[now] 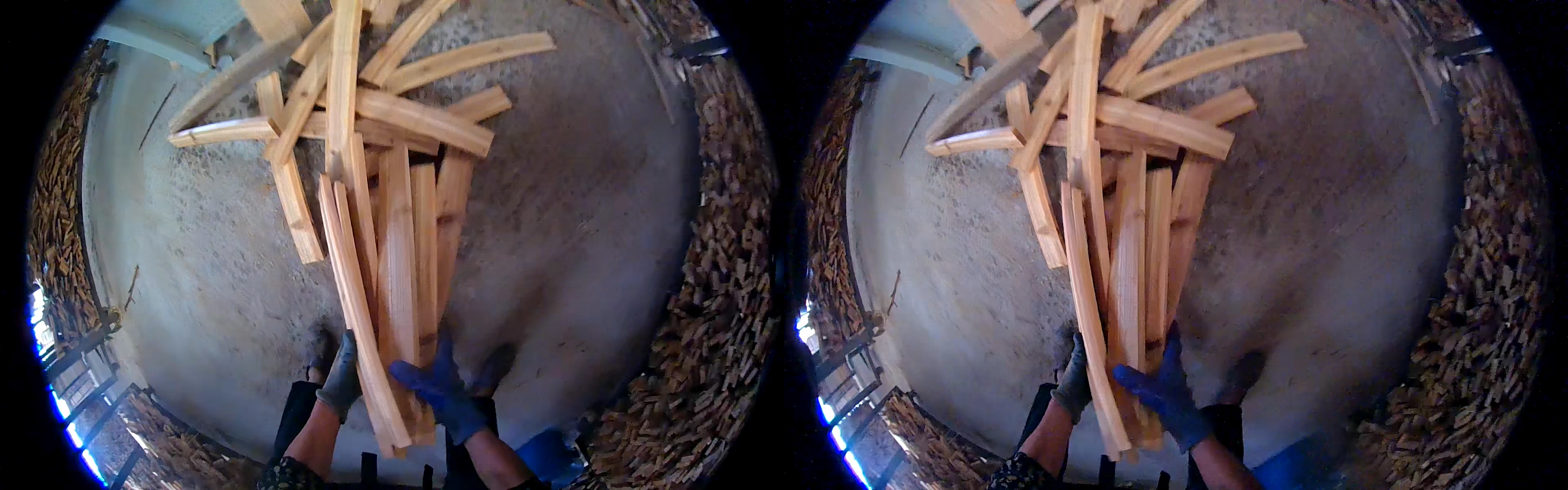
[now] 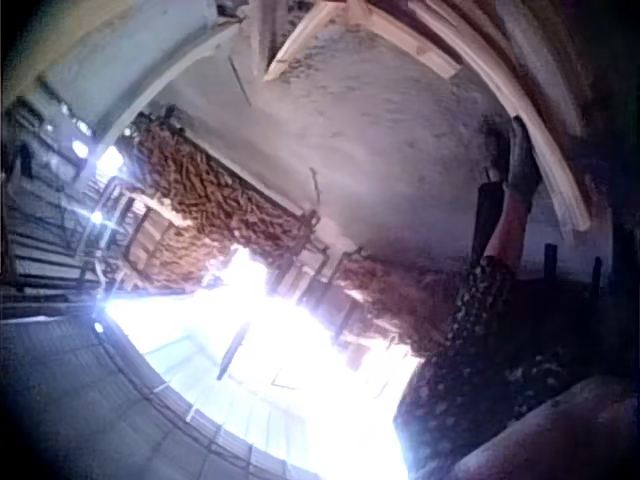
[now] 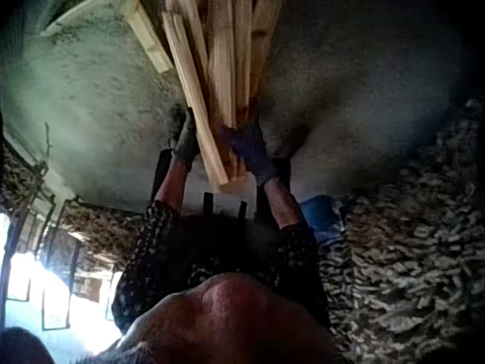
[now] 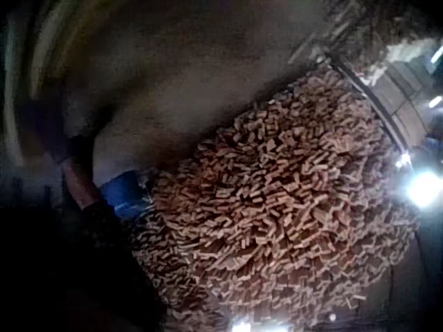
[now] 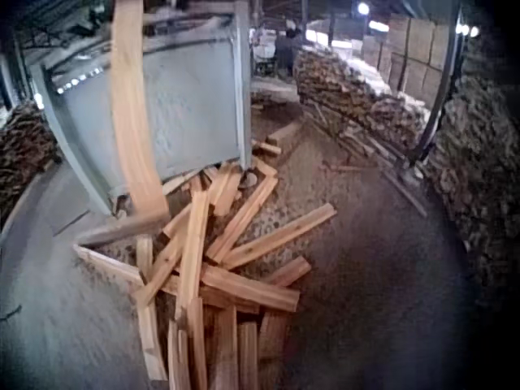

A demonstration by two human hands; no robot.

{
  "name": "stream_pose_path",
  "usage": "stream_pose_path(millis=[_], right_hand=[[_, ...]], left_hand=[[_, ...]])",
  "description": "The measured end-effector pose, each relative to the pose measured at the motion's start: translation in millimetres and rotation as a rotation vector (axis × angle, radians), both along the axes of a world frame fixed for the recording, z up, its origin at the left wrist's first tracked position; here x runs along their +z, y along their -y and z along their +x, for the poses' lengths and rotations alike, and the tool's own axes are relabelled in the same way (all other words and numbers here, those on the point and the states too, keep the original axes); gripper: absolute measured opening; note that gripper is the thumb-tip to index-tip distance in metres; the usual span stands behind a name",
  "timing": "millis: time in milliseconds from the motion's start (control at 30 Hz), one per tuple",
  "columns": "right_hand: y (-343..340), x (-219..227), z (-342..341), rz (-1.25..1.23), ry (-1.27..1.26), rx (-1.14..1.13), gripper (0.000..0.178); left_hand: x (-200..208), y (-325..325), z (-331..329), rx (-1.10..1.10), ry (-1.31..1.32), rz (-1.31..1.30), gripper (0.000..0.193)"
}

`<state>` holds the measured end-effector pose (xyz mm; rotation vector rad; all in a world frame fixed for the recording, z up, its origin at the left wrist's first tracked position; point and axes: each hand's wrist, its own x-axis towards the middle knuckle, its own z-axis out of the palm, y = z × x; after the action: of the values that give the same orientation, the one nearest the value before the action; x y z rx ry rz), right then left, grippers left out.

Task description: The person repeatedly picks up loose wooden planks from a pile on the floor and stacks them onto a metal rack. They gather planks in batches, carry them to the rack, and place them in a neat pile, repeating this cycle multiple times.

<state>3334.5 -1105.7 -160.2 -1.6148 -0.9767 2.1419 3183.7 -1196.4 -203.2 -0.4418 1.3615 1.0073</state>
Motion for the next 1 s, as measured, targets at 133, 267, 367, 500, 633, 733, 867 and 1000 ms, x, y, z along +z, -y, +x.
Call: stream_pose_path(millis=[133,267,367,500,633,733,867,1000], right_hand=[[-3,47,-4,-0.186,-0.002,0.056,0.097],[12,118,4,-0.231,0.121,0.072,0.091],[44,146,38,-0.123,0.115,0.156,0.083],[64,205,60,-0.196,0.355,0.318,0.077],[63,206,66,-0.359,0.118,0.071,0.068],[54,150,76,-0.492,0.011,-0.106,0.063],[29,118,100,-0.590,-0.210,-0.116,0.061],[14,128,111,-0.395,-0.142,0.073,0.061]], left_hand=[[78,-32,-1,-0.060,-0.044,-0.132,0.060],[94,36,13,0.038,0.205,-0.015,0.073],[169,36,31,-0.094,0.183,-0.153,0.082],[207,74,64,-0.020,0.360,-0.123,0.085],[209,72,71,-0.126,0.256,-0.177,0.084],[163,44,80,-0.172,0.111,-0.034,0.089],[132,19,92,-0.172,0.077,-0.063,0.093],[131,15,124,-0.075,-0.019,-0.063,0.097]])
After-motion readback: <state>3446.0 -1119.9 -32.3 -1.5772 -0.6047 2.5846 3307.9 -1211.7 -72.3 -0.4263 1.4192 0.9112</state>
